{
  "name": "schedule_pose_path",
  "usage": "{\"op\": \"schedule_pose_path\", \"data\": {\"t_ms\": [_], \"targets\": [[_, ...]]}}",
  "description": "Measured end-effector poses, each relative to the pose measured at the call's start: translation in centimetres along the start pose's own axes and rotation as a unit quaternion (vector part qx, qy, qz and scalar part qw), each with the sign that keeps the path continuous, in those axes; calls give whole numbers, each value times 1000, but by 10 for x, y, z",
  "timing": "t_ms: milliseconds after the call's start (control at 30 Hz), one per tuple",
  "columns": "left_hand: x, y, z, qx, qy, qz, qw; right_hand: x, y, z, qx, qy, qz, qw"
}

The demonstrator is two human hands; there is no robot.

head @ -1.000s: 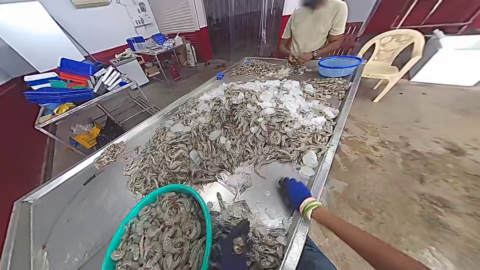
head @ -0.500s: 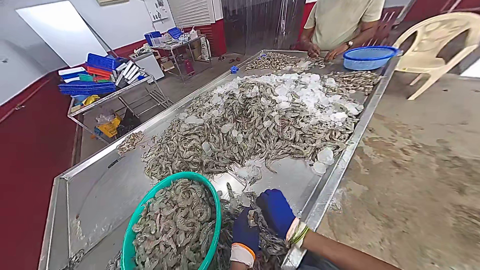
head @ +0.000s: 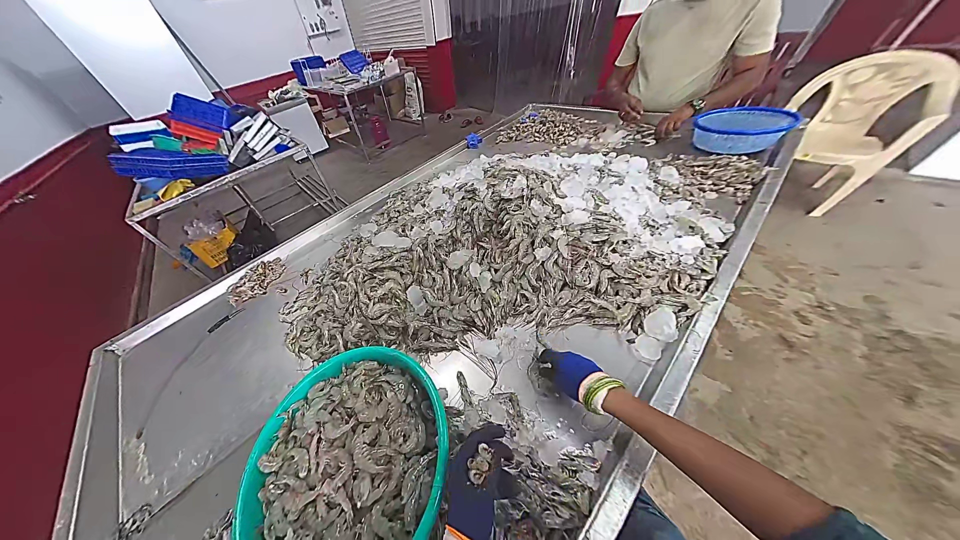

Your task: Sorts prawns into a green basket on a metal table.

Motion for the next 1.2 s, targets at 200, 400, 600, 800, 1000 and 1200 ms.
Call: {"op": "schedule_pose_path", "data": {"t_ms": [200,400,600,800,1000,1200], "targets": [[-7,2,0,-5,70,-40,997,-6,19,15,207,-97,-46,972],[-25,14,8,-61,312,-44,947,-35,-46,15,132,-107,-37,985],[-60,23,-7,44,381,10,924,-12,-112,59,220,-52,-18,974],[-62,20,-13,118,386,86,911,-6,-106,57,237,-118,-73,962],[-57,23,-8,101,270,76,955,10,-98,36,265,106,12,958],[-47,24,-8,85,306,77,945,0,-101,44,307,66,10,949]]}}
Point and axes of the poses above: each hand's wrist, its own y-axis towards the middle knuckle, its own x-axis out of the back of the hand, z = x × y, the point moved 4 cm from there along y, towards the middle knuckle, and after that the axes turned 13 degrees about -z, right-handed, at the moved point
